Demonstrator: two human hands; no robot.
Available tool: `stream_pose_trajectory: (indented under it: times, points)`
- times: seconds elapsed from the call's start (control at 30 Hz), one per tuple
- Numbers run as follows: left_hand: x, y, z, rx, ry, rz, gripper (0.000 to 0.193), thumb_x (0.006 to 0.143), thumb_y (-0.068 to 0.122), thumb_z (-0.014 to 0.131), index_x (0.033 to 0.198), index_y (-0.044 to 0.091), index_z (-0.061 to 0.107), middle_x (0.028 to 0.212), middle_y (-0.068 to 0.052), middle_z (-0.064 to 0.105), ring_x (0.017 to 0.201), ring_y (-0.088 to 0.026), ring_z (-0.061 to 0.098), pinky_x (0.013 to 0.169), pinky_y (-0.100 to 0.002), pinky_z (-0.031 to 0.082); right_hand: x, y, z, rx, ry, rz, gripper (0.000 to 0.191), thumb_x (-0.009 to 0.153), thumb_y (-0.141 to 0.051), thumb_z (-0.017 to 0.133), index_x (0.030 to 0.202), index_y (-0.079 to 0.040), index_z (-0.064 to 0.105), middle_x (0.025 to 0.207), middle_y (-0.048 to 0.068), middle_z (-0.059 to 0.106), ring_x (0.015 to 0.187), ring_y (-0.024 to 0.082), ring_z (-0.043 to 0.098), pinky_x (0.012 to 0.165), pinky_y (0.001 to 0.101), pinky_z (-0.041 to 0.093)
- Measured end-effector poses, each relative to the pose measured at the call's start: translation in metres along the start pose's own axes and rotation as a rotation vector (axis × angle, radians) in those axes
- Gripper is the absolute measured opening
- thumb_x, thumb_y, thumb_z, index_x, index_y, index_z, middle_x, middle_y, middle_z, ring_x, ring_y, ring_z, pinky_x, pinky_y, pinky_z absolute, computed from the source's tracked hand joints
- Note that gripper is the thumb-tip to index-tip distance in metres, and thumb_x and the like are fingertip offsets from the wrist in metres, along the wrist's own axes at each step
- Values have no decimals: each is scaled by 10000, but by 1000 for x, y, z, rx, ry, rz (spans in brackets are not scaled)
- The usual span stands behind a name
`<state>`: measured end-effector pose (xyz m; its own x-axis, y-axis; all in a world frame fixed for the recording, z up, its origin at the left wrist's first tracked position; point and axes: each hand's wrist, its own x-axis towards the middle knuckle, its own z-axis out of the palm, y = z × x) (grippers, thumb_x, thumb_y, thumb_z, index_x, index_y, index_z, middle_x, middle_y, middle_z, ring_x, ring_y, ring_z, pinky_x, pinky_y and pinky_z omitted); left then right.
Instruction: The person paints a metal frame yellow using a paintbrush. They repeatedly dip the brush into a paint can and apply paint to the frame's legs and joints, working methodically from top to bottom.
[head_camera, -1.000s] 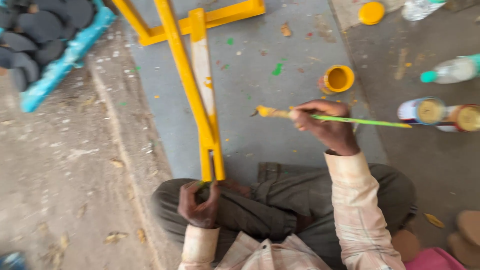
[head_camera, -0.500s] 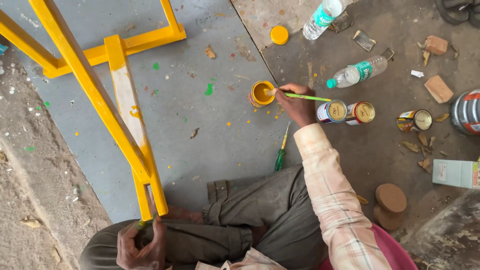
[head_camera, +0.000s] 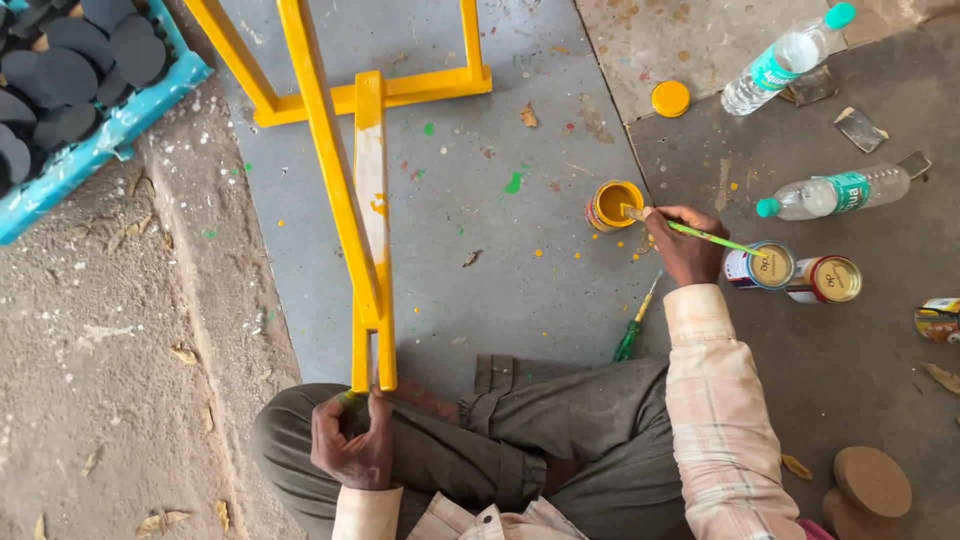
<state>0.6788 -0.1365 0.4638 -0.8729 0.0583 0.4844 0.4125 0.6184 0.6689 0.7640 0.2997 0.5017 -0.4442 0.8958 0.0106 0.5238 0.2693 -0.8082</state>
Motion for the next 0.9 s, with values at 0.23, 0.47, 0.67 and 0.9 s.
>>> stream_pose_trajectory:
  times: [0.23,0.47,0.67,0.9]
  points:
    - [-17,-7,-43,63,-124,-62,329,891,165,870,1056,-2,639,907,-138,660,746,-198,644,690,-313,545,-2,5,-18,76,-31,-107,260,911,-275,792,968,-21,786,739,31,741,664,89,687,623,248,549]
    - [-49,-29,-62,-43,-111,-174,479,806,198,914,1065,-2,564,845,-104,558,637,-165,506,666,-269,449,-10,-11,-24,-2,24,-79,224,871,-239,766,948,-32,803,753,60,770,666,105,724,625,260,563]
    - [-51,-13,-62,-36,-63,-141,468,774,207,920,981,5,552,846,-109,567,682,-173,540,706,-288,479,-4,-16,-16,-101,22,-137,283,865,-295,778,958,-29,798,790,117,771,710,195,747,678,319,571]
    - [-27,6,-74,46,-107,-19,383,748,142,895,970,30,603,878,-136,647,751,-210,650,694,-321,536,7,-28,-1,-207,-28,-112,308,854,-339,780,962,-52,805,835,139,774,739,253,756,716,366,580]
